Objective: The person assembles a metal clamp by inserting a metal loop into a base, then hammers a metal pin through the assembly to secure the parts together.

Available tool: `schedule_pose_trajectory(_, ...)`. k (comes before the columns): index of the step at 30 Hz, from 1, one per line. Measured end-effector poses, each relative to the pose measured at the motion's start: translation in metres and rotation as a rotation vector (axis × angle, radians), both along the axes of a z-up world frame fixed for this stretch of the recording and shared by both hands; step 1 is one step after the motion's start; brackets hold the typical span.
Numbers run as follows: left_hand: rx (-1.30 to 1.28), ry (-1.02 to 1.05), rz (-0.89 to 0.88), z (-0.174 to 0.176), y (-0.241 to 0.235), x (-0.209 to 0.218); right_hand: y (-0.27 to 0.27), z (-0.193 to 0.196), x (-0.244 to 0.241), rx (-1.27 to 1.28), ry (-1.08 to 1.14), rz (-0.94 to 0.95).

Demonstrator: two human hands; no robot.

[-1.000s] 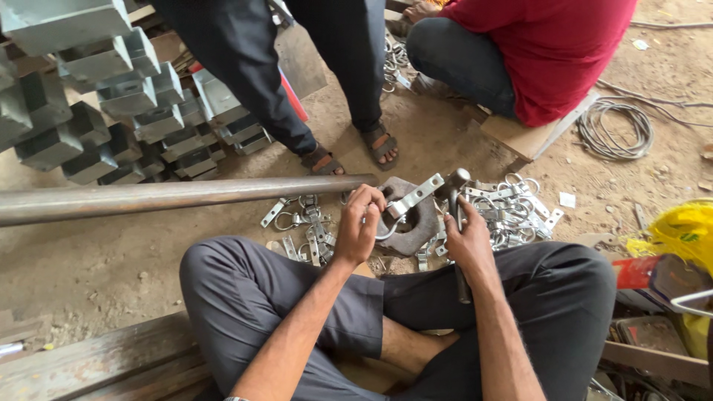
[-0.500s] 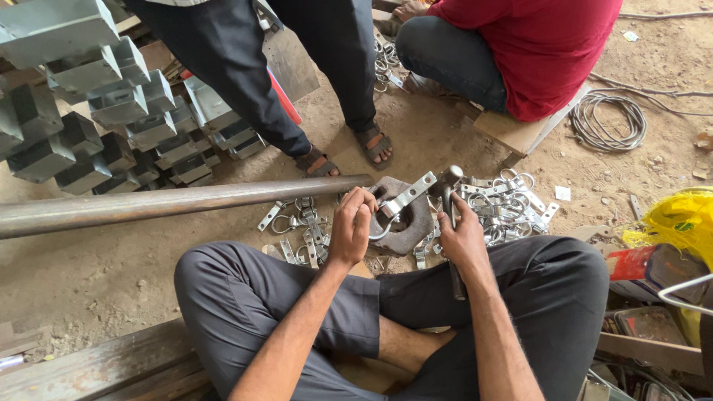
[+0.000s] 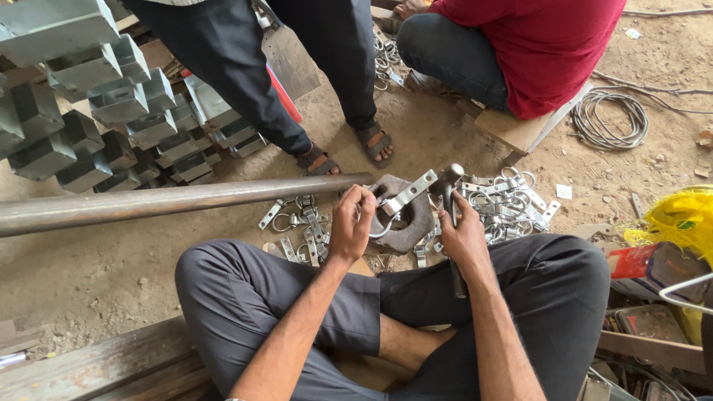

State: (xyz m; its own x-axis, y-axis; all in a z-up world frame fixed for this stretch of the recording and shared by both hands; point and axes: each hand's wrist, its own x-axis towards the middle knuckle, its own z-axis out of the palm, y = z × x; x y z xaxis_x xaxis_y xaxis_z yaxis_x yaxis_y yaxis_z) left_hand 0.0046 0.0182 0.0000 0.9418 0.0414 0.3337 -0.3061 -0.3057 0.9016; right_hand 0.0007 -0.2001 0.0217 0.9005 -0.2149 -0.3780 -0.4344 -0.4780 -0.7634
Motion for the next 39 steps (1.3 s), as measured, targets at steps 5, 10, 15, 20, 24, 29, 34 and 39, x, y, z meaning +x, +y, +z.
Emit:
schedule_pose_trajectory(5, 0.04, -0.048, -0.079, 0.032, -0.037, -0.009, -0.002, -0.02, 0.003, -0.006, -0.212, 0.026)
schedule_pose_trajectory(10, 0.119, -0.122, -0.22, 0.069, -0.127, -0.028, -0.01, -0.055, 0.005, 0.058, -0.298, -0.02)
schedule_pose_trajectory(15, 0.403, -0.168, -0.437, 0.078, -0.194, -0.043, -0.001, -0.086, 0.009, 0.007, -0.322, -0.099)
schedule_pose_trajectory(20, 0.487, -0.105, -0.449, 0.076, -0.194, -0.04, -0.005, -0.123, 0.018, -0.033, -0.683, -0.092)
schedule_pose_trajectory(24, 0.542, -0.048, -0.486, 0.083, -0.19, -0.041, -0.002, -0.131, 0.017, -0.049, -0.617, -0.126)
schedule_pose_trajectory(29, 0.398, -0.265, -0.361, 0.081, -0.157, -0.037, -0.004, -0.072, -0.009, -0.326, -0.883, 0.064)
schedule_pose_trajectory(34, 0.349, -0.012, -0.072, 0.048, -0.086, -0.013, 0.002, -0.002, -0.003, -0.012, -0.351, -0.062)
schedule_pose_trajectory(39, 0.848, 0.069, 0.027, -0.005, -0.03, -0.007, 0.012, 0.024, -0.008, 0.009, -0.394, -0.063)
